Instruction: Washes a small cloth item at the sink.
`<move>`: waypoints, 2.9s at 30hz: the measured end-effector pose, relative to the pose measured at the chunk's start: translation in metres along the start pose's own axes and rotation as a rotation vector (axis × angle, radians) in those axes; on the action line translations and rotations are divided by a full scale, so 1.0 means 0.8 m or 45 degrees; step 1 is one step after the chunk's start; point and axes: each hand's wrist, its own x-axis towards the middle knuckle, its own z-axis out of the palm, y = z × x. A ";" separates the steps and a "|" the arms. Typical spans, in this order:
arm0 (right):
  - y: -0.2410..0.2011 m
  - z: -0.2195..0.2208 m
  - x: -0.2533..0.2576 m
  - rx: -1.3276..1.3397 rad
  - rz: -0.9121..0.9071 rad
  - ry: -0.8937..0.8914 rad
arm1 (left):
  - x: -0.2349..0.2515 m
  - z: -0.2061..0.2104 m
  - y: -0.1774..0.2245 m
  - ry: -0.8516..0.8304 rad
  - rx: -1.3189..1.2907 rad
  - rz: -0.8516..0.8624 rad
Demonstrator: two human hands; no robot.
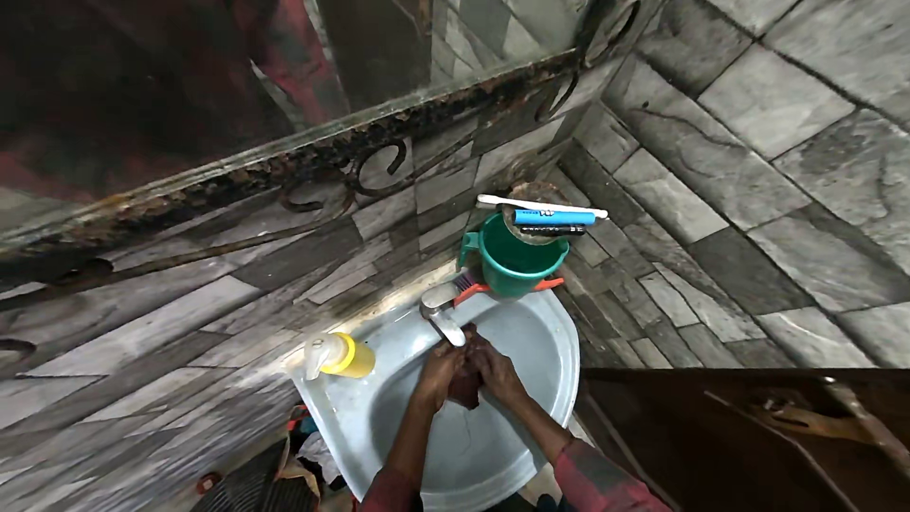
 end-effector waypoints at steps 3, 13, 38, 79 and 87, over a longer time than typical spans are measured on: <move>-0.005 -0.010 0.017 0.478 0.168 0.098 | -0.006 -0.001 -0.011 0.222 -0.036 -0.229; -0.082 0.037 -0.099 0.469 0.139 0.253 | 0.013 0.026 -0.047 0.104 -0.757 -0.186; -0.047 0.025 -0.035 -0.466 0.114 -0.100 | 0.010 0.038 -0.057 0.219 -0.365 -0.121; -0.023 0.004 0.066 0.136 0.618 0.146 | 0.010 0.066 -0.070 0.367 -0.522 0.004; -0.033 0.037 -0.026 -0.143 -0.136 0.111 | 0.029 0.029 -0.072 0.425 -0.459 -0.101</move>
